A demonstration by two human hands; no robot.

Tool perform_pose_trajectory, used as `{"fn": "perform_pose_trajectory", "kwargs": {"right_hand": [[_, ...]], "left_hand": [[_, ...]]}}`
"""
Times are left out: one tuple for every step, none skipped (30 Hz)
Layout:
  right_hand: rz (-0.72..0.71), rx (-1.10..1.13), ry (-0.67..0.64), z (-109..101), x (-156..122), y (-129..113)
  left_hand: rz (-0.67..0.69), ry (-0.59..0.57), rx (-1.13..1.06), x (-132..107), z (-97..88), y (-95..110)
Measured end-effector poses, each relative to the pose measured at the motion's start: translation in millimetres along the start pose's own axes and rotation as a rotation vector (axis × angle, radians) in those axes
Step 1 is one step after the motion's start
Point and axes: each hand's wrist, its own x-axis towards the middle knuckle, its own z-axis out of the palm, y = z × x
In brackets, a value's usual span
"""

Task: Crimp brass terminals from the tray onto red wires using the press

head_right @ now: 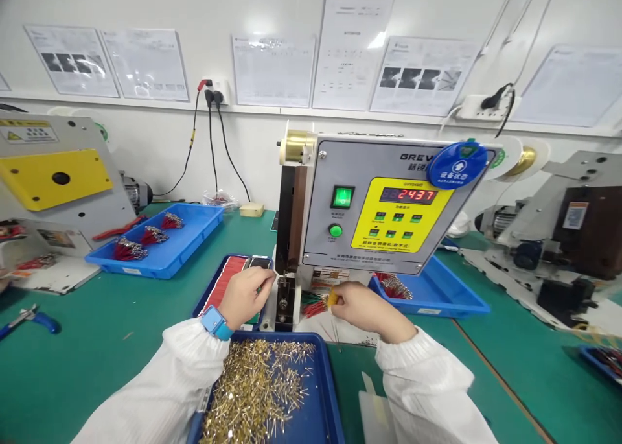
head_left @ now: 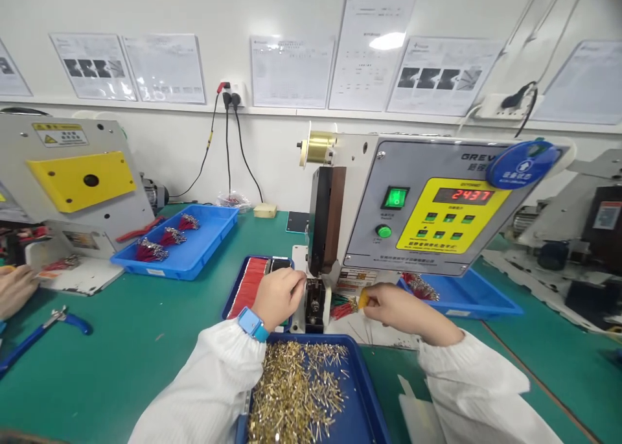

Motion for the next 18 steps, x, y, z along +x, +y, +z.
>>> {"fn": "perform_pose_trajectory", "kwargs": {"right_hand": [[-0.015,-0.03,-0.013,4.2,-0.7,2.5],[-0.019,-0.044,-0.041,7.8,-2.1,4.5],[-0.013,-0.04,-0.07,10.6,-4.1,6.0],[0.0,-0.021,-0.093,12.3,-6.4,7.0],[0.012,-0.002,-0.102,13.1,-9.0,7.4],[0.026,0.007,-0.094,13.3,-11.5,7.4],[0.039,0.0,-0.08,13.4,-13.7,7.2],[0.05,-0.024,-0.065,13.8,-15.3,7.0],[0.053,-0.061,-0.054,14.7,-16.4,7.0],[0.052,-0.098,-0.046,16.4,-16.8,7.2],[0.041,-0.122,-0.041,18.5,-16.9,7.7],[0.021,-0.129,-0.041,20.9,-16.7,8.4],[-0.002,-0.125,-0.046,23.2,-16.6,9.3],[-0.021,-0.118,-0.051,25.2,-16.8,10.0],[-0.032,-0.117,-0.06,26.8,-17.7,10.5],[-0.037,-0.123,-0.073,28.0,-19.2,10.7],[-0.027,-0.138,-0.085,29.2,-21.4,10.6],[-0.007,-0.159,-0.092,30.6,-24.1,10.2]], "left_hand": [[0.0,-0.005,0.001,-0.1,0.3,-0.3],[0.0,-0.009,0.001,-0.2,0.6,-0.6],[0.0,-0.01,-0.001,-0.2,0.9,-0.8],[-0.001,-0.01,-0.002,-0.1,1.2,-0.9],[-0.004,-0.01,-0.004,0.0,1.4,-0.9],[-0.007,-0.012,-0.004,0.3,1.6,-0.8],[-0.01,-0.018,-0.004,0.6,1.7,-0.6],[-0.012,-0.024,-0.004,0.9,1.9,-0.4],[-0.012,-0.029,-0.002,1.2,2.0,-0.2],[-0.012,-0.033,0.0,1.5,2.2,0.0],[-0.011,-0.035,0.002,1.7,2.3,0.1],[-0.011,-0.034,0.004,1.8,2.6,0.1],[-0.012,-0.032,0.006,1.9,2.8,0.1],[-0.014,-0.031,0.007,1.9,3.1,0.1],[-0.015,-0.032,0.007,1.9,3.3,0.1],[-0.016,-0.033,0.006,1.9,3.5,0.0],[-0.018,-0.033,0.005,1.9,3.8,0.0],[-0.018,-0.034,0.004,1.8,4.0,-0.1]]}}
